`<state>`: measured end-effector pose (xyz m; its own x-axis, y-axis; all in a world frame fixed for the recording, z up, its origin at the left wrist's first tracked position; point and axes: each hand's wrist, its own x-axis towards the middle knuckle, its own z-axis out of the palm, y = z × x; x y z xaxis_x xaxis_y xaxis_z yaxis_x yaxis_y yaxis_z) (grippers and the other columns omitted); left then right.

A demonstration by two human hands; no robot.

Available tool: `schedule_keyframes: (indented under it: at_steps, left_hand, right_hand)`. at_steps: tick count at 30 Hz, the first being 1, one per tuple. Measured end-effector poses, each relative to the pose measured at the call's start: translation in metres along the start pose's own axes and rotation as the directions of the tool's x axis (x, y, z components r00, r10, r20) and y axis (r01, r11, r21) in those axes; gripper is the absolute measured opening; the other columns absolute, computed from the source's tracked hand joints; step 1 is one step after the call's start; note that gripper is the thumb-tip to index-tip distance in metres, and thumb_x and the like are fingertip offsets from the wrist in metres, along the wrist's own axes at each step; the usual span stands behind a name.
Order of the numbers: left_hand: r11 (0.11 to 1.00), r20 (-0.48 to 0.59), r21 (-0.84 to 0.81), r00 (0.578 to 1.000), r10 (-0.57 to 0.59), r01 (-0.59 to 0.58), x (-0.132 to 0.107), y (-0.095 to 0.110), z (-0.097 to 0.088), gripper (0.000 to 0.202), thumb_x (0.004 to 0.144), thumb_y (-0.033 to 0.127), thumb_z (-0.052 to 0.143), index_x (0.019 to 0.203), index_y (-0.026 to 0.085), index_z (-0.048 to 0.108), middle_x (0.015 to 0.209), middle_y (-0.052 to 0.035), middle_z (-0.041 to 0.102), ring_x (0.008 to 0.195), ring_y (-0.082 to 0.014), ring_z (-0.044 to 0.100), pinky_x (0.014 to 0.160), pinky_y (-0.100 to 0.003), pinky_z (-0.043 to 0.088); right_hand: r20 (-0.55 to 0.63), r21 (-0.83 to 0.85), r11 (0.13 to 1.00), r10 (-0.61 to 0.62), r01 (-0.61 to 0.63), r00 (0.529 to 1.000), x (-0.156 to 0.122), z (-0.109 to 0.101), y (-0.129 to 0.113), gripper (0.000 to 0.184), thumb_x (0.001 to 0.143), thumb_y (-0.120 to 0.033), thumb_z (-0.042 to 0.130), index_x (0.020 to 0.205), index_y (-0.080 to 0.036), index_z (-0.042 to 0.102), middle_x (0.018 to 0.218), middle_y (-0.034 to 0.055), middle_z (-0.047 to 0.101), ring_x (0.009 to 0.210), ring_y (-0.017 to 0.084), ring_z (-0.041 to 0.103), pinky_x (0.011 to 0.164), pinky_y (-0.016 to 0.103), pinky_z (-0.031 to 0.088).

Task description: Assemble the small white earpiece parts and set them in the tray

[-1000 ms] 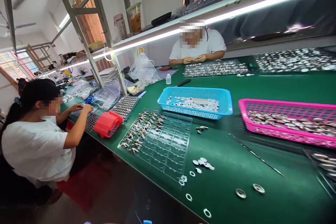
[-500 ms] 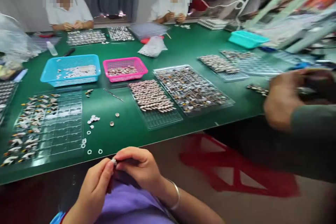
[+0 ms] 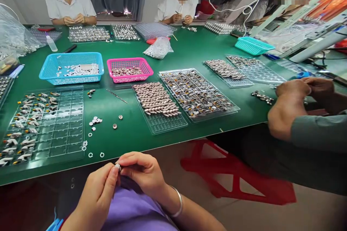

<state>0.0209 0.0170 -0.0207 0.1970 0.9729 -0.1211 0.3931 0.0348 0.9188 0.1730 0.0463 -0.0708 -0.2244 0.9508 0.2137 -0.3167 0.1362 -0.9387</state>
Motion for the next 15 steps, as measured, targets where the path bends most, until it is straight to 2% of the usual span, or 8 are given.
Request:
schedule_keyframes:
  at_steps: [4, 10, 15]
  left_hand:
    - [1.0, 0.005, 0.018, 1.0, 0.013, -0.013, -0.0009, -0.0005, 0.0015, 0.042, 0.097, 0.043, 0.035, 0.061, 0.022, 0.045, 0.051, 0.0048, 0.043, 0.044, -0.0111, 0.038, 0.043, -0.023, 0.032]
    - [1.0, 0.001, 0.013, 1.0, 0.01, -0.01, -0.0032, -0.0055, 0.0037, 0.042, 0.098, 0.042, 0.033, 0.063, 0.023, 0.045, 0.052, 0.0049, 0.043, 0.045, -0.0116, 0.041, 0.045, -0.023, 0.035]
    - [0.995, -0.018, 0.065, 0.997, 0.077, -0.076, -0.0051, -0.0088, 0.0069, 0.041, 0.099, 0.038, 0.031, 0.063, 0.023, 0.044, 0.054, 0.0037, 0.047, 0.047, -0.0119, 0.043, 0.046, -0.022, 0.037]
  right_hand:
    - [0.004, -0.069, 0.998, -0.015, 0.015, 1.0, -0.0023, -0.0019, 0.0009, 0.01, 0.08, -0.026, 0.077, 0.089, -0.024, 0.078, 0.087, 0.0046, 0.076, 0.073, 0.016, 0.073, 0.067, 0.026, 0.063]
    - [-0.005, -0.102, 0.992, -0.073, 0.072, 0.997, -0.0034, -0.0029, -0.0011, 0.019, 0.078, -0.014, 0.077, 0.092, -0.028, 0.079, 0.086, 0.0035, 0.077, 0.076, 0.015, 0.073, 0.071, 0.023, 0.061]
    - [0.019, -0.116, 0.991, -0.07, 0.072, 0.997, -0.0016, -0.003, -0.0042, 0.017, 0.078, -0.013, 0.077, 0.089, -0.025, 0.079, 0.084, 0.0037, 0.076, 0.071, 0.014, 0.072, 0.066, 0.023, 0.061]
